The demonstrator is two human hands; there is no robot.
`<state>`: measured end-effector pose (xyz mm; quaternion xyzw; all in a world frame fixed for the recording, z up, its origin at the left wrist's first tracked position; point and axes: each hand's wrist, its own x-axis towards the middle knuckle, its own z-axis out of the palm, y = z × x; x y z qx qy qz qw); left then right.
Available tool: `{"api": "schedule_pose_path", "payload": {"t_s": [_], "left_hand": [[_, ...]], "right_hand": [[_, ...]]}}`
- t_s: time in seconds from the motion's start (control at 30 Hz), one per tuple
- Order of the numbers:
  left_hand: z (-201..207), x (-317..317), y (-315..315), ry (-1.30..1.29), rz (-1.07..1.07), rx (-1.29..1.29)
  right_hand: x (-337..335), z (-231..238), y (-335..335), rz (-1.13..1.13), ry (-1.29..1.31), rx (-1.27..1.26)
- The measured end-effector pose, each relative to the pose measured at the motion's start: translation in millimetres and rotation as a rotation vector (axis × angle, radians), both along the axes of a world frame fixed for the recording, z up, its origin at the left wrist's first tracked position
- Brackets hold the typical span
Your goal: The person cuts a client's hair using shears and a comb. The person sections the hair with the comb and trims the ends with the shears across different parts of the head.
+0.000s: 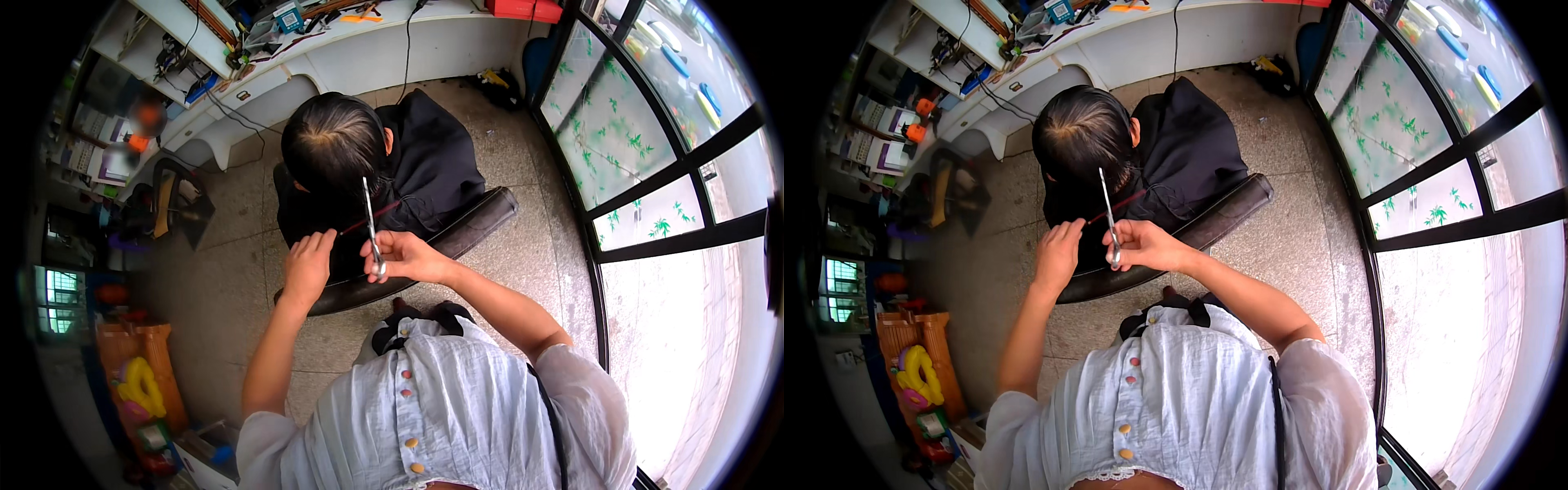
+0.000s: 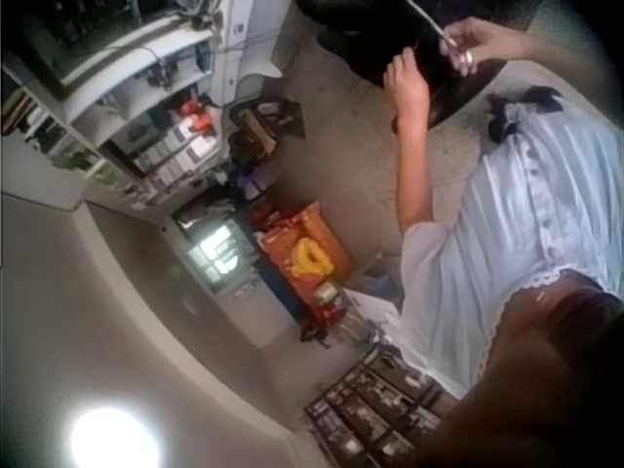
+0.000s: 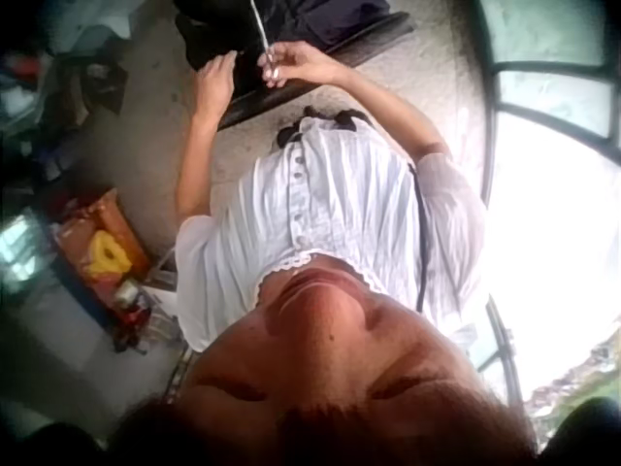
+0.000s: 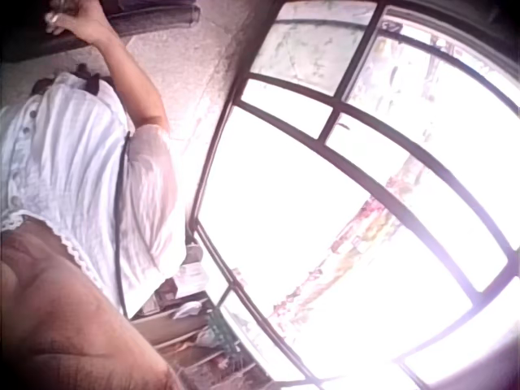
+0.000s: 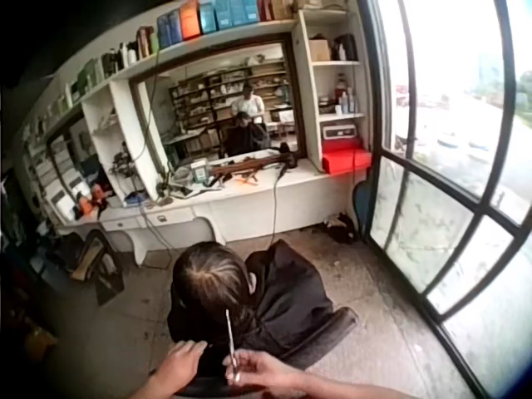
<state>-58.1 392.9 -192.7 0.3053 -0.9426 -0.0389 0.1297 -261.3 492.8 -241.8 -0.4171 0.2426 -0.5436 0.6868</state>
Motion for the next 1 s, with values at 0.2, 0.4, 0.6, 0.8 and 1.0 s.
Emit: {"api": "schedule_pose_path", "payload": {"t_s": [0.2,0.4,0.6,0.8,1.0], "left_hand": [[28.6,12.9,-2.3,0.082,-0.001,0.129],[59.6,-11.7,-13.5,0.238,0.04,0.007],[35.1,-36.4,-14.6,0.122,-0.011,-0.006],[-5.6,-16.9,-18.8,-0.001,-0.138,-0.057],[7.2,7.8,-20.0,-0.051,-0.101,0.073]], "right_hand": [[-23.1,4.2,-30.4,-0.209,-0.193,0.089],[-19.6,-4.3,-17.0,-0.13,-0.46,0.072],[-13.3,-25.7,-9.6,-0.235,-0.482,0.084],[28.8,-6.6,2.8,-0.183,-0.128,0.017],[24.9,-21.0,-19.2,-0.311,-0.234,0.098]]}}
